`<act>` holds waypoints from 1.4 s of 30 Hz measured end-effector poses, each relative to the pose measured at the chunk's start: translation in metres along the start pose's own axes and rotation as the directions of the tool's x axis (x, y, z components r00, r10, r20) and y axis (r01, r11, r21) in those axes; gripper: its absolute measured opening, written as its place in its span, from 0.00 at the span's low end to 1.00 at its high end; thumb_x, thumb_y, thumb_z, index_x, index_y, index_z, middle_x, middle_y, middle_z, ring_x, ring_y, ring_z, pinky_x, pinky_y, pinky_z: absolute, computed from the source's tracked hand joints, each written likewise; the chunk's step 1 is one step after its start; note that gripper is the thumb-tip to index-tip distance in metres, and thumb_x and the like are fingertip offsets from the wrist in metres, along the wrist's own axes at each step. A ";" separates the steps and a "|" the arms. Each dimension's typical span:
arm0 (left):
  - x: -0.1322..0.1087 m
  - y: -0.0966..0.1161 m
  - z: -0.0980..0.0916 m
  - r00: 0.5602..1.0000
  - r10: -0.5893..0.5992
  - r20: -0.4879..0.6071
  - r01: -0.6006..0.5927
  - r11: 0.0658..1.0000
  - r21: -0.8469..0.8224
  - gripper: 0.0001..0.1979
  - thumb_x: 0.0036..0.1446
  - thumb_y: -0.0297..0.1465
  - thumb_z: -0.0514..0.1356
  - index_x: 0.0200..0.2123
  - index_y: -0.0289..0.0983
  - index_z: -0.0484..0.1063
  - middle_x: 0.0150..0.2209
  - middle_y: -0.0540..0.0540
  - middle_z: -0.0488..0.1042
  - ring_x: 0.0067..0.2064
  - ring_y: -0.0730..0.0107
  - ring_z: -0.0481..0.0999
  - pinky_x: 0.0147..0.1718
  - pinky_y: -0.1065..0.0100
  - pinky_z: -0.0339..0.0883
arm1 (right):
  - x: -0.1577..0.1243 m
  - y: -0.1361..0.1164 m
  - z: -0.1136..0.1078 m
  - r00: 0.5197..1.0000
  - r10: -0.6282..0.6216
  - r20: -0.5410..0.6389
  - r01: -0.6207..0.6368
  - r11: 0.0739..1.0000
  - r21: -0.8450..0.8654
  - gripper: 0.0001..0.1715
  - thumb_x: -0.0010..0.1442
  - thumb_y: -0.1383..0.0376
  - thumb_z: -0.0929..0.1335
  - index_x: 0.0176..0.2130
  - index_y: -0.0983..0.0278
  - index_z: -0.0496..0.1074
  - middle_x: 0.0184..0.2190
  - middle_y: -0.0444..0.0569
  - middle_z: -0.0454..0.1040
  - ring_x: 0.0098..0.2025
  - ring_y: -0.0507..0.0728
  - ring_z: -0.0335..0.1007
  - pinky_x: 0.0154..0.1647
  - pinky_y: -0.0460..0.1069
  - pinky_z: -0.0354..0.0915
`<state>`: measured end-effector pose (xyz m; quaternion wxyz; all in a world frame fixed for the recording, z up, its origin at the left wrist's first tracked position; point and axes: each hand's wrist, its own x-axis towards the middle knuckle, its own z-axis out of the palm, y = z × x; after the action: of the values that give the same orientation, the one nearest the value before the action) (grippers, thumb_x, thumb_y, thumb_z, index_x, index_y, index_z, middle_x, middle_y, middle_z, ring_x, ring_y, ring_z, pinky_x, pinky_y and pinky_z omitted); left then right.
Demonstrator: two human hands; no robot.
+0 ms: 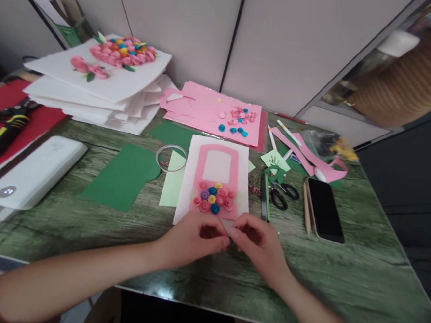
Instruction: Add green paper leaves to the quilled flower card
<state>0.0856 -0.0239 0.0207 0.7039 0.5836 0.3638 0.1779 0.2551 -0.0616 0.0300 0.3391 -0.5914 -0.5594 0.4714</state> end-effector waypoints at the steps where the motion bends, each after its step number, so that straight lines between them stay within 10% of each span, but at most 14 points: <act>1: 0.000 0.000 0.000 1.000 0.005 0.004 -0.005 1.000 0.024 0.07 0.51 0.32 0.60 0.26 0.33 0.73 0.24 0.50 0.72 0.27 0.74 0.68 0.27 0.73 0.59 | 0.000 -0.001 -0.001 1.000 -0.004 0.023 0.004 1.000 -0.001 0.10 0.53 0.63 0.67 0.23 0.63 0.65 0.19 0.40 0.63 0.22 0.49 0.58 0.23 0.44 0.56; 9: -0.002 0.003 -0.001 0.997 0.070 -0.010 -0.067 0.983 0.170 0.05 0.51 0.28 0.58 0.25 0.33 0.72 0.24 0.50 0.70 0.27 0.73 0.67 0.27 0.73 0.59 | 0.000 -0.008 -0.008 0.967 -0.001 0.254 0.011 0.999 -0.040 0.06 0.51 0.68 0.65 0.23 0.64 0.65 0.19 0.40 0.64 0.24 0.49 0.58 0.25 0.44 0.54; 42: 0.000 0.006 -0.004 0.990 0.098 -0.100 -0.104 0.993 -0.048 0.04 0.49 0.29 0.62 0.29 0.34 0.72 0.26 0.51 0.69 0.28 0.74 0.68 0.30 0.71 0.63 | 0.003 -0.001 -0.010 0.964 0.132 0.232 -0.184 0.958 0.222 0.11 0.52 0.60 0.67 0.24 0.63 0.64 0.17 0.37 0.60 0.18 0.46 0.55 0.19 0.43 0.53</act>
<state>0.0837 -0.0197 0.0259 0.6906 0.5732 0.3627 0.2510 0.2634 -0.0570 0.0338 0.3070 -0.5343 -0.4820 0.6228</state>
